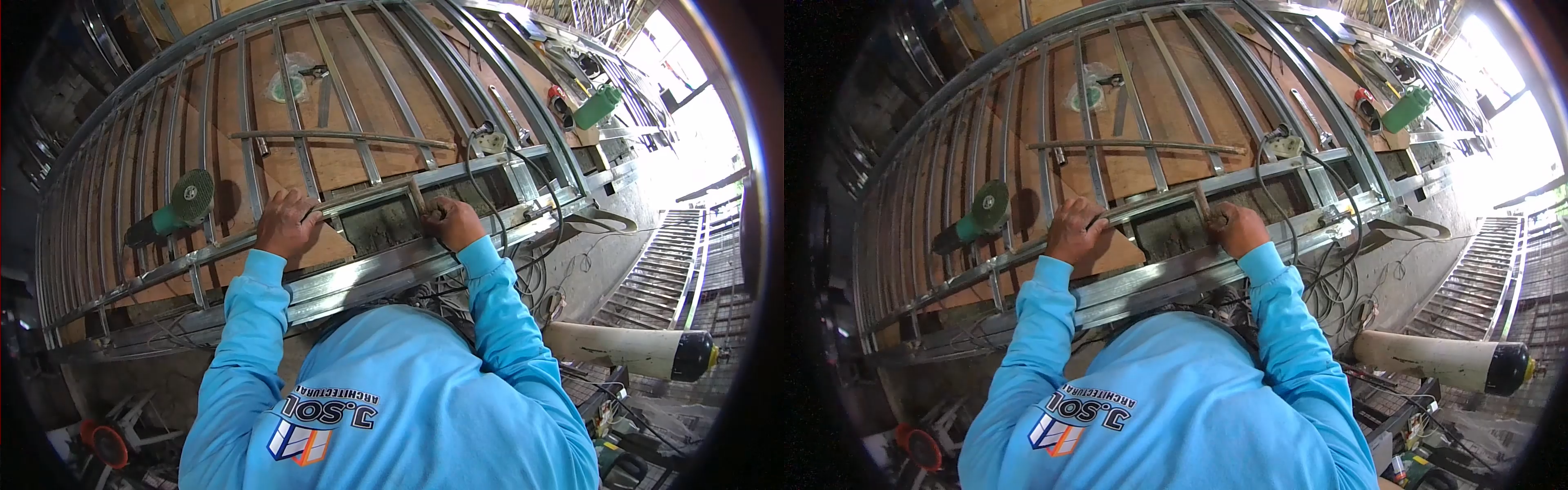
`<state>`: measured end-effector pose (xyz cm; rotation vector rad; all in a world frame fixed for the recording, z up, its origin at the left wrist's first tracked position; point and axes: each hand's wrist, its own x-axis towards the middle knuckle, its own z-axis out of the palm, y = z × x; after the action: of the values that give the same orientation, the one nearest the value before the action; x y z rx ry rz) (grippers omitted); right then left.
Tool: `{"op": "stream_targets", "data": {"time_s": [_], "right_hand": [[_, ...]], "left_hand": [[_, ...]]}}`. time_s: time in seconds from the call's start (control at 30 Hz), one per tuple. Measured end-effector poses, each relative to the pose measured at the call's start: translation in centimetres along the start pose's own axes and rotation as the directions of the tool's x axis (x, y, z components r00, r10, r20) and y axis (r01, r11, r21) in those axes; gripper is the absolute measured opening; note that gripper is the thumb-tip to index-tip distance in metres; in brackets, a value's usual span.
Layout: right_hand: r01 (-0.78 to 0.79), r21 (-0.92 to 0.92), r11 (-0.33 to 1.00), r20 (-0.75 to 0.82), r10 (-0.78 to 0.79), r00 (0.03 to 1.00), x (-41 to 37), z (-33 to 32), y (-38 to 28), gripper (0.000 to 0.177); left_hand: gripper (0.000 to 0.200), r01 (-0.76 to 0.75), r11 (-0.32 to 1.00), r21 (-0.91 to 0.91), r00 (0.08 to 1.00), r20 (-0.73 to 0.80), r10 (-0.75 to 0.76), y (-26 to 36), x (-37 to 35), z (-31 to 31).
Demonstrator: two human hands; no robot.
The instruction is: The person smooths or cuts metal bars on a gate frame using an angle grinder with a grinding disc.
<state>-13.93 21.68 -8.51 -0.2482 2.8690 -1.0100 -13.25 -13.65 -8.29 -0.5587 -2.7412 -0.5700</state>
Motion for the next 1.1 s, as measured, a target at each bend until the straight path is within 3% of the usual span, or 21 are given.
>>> {"op": "stream_targets", "data": {"time_s": [0.2,0.5,1.1], "right_hand": [[0.032,0.036,0.999,0.0,-0.032,0.999,0.1,0.0,-0.1,0.029],[-0.049,0.111,0.993,0.069,0.042,0.997,0.0,-0.3,-0.4,0.031],[-0.008,0.062,0.998,0.001,0.008,1.0,0.0,-0.4,-0.8,0.03]], "left_hand": [[0.023,-0.002,1.0,0.029,0.999,0.035,0.001,-0.2,0.1,0.0],[0.023,-0.04,0.999,-0.01,0.999,0.016,0.04,-0.5,0.1,0.1],[0.029,0.031,0.999,-0.01,0.999,0.031,-0.031,0.5,0.3,-0.6]]}}
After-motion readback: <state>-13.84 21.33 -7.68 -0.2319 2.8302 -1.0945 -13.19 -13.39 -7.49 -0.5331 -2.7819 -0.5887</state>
